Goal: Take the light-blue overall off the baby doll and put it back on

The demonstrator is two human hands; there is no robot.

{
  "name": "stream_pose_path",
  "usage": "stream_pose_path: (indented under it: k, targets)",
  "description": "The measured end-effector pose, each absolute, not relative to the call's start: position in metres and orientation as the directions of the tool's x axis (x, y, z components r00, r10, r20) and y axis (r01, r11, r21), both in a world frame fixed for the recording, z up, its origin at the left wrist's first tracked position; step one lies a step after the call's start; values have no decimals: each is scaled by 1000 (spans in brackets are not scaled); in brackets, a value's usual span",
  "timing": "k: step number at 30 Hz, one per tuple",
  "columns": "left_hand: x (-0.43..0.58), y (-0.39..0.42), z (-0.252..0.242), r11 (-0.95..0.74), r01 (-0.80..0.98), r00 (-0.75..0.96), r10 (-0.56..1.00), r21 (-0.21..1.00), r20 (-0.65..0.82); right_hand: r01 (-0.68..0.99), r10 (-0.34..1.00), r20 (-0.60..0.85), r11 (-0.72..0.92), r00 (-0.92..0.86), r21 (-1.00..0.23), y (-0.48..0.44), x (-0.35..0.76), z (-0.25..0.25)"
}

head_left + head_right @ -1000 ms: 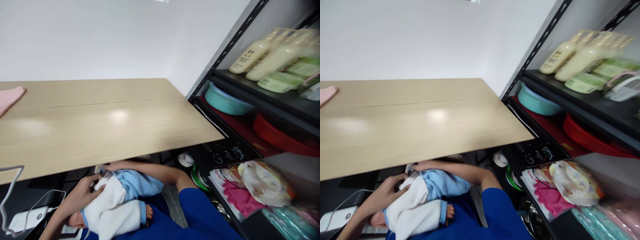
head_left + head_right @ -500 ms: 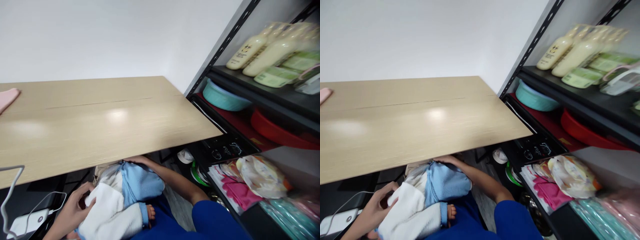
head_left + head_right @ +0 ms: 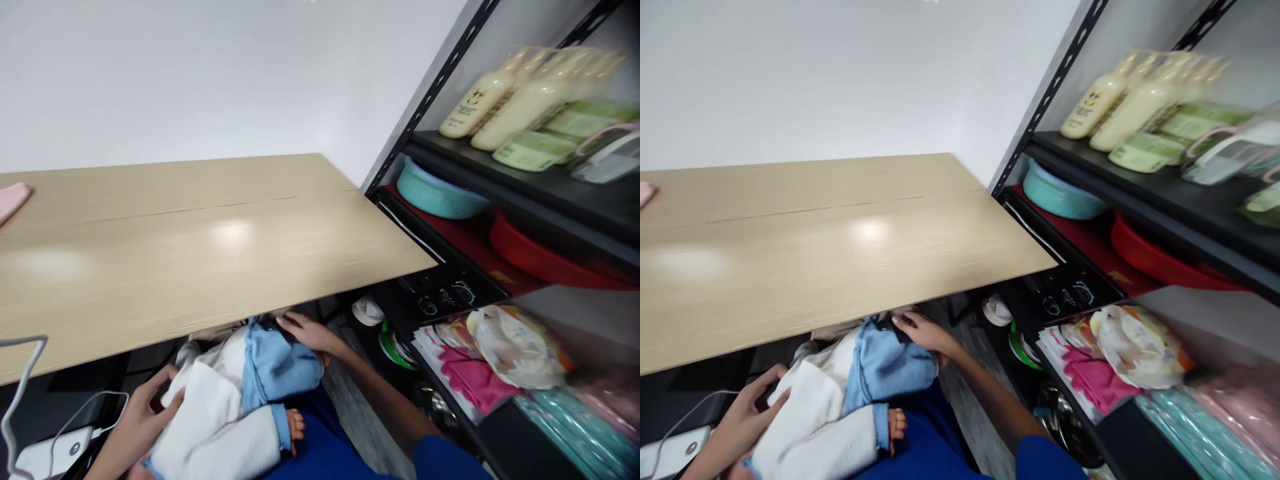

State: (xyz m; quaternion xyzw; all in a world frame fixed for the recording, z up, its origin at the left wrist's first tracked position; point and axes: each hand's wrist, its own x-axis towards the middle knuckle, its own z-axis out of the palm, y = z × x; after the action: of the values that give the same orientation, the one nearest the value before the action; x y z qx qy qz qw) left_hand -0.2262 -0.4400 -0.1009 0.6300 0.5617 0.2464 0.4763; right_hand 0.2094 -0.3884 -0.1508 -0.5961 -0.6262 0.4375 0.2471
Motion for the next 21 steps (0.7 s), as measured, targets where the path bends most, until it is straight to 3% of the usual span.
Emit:
stream_pose_path:
  k: [3, 6, 8, 14, 21]
  targets:
    - [-223, -436, -100, 117, 487, 250, 931, 866, -266, 623, 977, -198, -107, -79, -775, -424, 227, -142]
    - [-219, -432, -96, 155, 513, 240, 919, 844, -314, 777, 956, -287, -220, 53, -589, -455, 238, -142]
    - [-217, -428, -94, 176, 525, 227, 914, 833, -336, 808, 941, -328, -256, 83, -531, -469, 237, -149]
    - [-213, -423, -89, 193, 532, 215, 911, 825, -353, 669, 968, -192, -251, 162, -700, -476, 213, -175]
    - [-215, -426, -94, 129, 552, 257, 914, 824, -315, 505, 951, -166, -280, 259, -817, -463, 210, -187]
